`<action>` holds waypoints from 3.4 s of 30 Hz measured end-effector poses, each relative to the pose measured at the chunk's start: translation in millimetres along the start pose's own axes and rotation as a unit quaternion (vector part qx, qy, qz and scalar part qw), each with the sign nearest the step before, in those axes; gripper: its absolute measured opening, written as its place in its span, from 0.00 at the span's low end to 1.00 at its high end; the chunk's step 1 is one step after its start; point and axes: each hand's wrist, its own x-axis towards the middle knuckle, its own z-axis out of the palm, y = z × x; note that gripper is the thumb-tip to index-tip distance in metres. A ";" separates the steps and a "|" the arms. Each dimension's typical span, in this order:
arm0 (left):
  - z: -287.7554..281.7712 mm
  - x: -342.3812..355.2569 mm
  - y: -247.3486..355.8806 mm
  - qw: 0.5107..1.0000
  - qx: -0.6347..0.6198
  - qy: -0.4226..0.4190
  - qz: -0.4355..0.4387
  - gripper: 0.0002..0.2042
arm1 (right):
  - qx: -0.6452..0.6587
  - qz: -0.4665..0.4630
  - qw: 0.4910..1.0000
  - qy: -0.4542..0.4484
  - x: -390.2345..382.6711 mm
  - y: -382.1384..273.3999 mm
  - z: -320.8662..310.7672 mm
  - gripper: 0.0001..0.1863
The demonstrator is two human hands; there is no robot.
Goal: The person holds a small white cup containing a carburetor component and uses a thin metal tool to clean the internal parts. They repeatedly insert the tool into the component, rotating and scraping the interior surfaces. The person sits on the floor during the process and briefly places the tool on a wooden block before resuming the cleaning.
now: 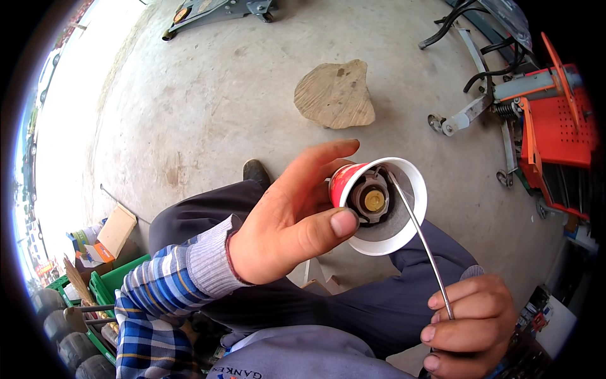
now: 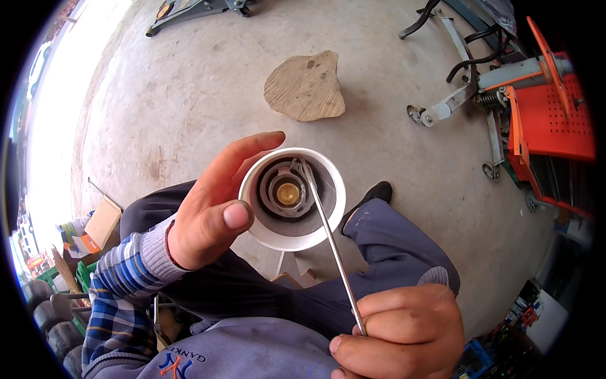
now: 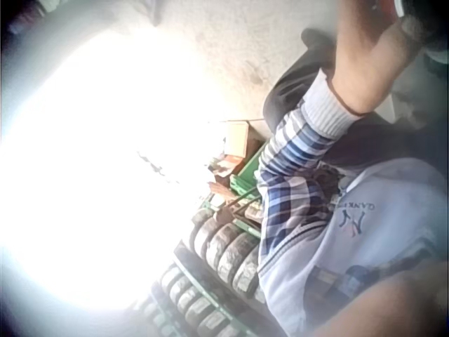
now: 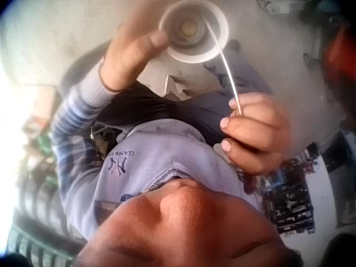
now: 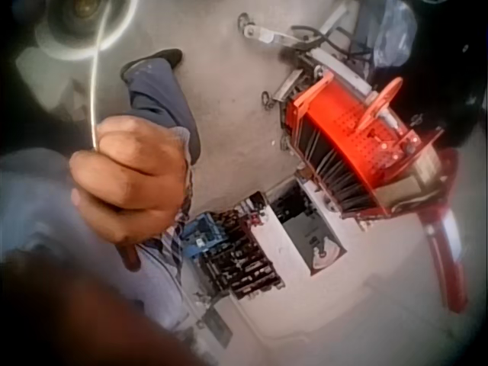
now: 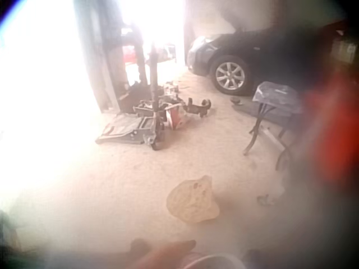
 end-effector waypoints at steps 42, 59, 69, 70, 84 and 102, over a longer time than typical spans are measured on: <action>0.0 -3.1 0.5 1.000 -0.016 0.004 -0.012 0.52 | 0.138 0.097 0.911 0.377 -29.5 -17.7 10.2 0.09; 1.6 -8.3 1.9 0.998 -0.059 -0.007 -0.016 0.51 | 0.158 0.053 0.878 0.448 -24.1 -7.0 11.0 0.13; 3.0 -8.3 -3.3 0.997 -0.076 -0.011 -0.004 0.51 | 0.160 0.073 0.906 0.385 -21.5 -3.4 8.3 0.12; 3.4 -8.1 -3.2 0.997 -0.078 -0.010 -0.006 0.51 | 0.159 0.077 0.906 0.386 -21.2 -4.2 8.1 0.12; 5.0 -8.3 3.4 0.997 -0.069 0.007 -0.029 0.54 | 0.138 0.078 0.905 0.394 -21.2 -4.1 8.2 0.09; 0.7 -4.9 -2.5 0.999 -0.033 0.018 -0.014 0.50 | 0.112 0.051 0.886 0.448 -27.8 -3.6 0.3 0.08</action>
